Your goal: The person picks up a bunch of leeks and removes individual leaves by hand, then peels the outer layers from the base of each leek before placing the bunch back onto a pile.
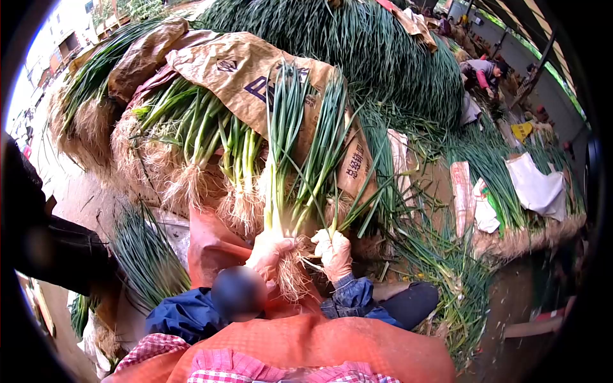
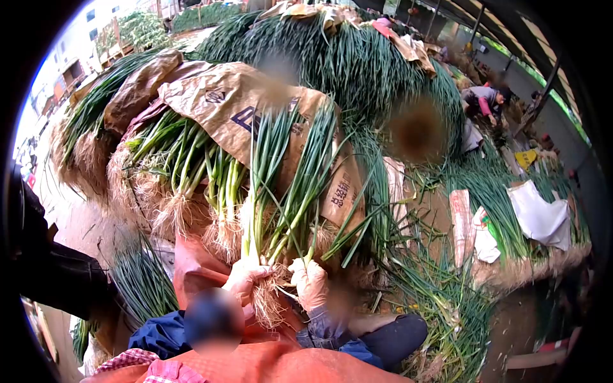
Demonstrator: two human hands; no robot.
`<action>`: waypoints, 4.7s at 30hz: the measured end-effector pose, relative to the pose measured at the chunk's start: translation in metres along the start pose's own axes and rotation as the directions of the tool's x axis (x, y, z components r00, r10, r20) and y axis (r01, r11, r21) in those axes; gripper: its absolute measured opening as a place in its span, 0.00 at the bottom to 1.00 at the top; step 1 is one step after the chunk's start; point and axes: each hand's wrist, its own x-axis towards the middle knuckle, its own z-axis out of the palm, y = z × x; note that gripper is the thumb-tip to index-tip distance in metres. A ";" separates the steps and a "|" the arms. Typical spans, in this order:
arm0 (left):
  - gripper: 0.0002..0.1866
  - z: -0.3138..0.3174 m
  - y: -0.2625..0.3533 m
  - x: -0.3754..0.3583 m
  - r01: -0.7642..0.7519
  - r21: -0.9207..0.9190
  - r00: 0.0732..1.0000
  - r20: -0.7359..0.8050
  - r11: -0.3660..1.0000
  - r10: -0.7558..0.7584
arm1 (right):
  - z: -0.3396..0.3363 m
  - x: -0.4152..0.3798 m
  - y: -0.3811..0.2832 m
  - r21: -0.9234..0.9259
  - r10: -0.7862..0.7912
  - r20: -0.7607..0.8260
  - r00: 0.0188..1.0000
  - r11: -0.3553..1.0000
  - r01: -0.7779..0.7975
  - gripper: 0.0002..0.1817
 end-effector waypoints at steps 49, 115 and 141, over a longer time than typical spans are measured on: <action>0.10 -0.019 -0.009 0.012 -0.410 0.380 0.907 0.262 0.829 0.329 | 0.056 0.014 -0.060 -0.050 0.055 0.490 0.870 0.998 -0.034 0.09; 0.14 -0.025 -0.008 -0.005 0.103 -0.033 0.937 0.338 0.994 -0.086 | 0.015 0.080 0.046 -0.366 0.211 -0.115 0.971 0.900 -0.238 0.10; 0.07 -0.005 -0.038 0.025 0.175 -0.106 0.984 0.060 0.979 -0.170 | -0.099 -0.027 -0.064 0.531 0.203 -0.018 0.979 0.832 -0.162 0.14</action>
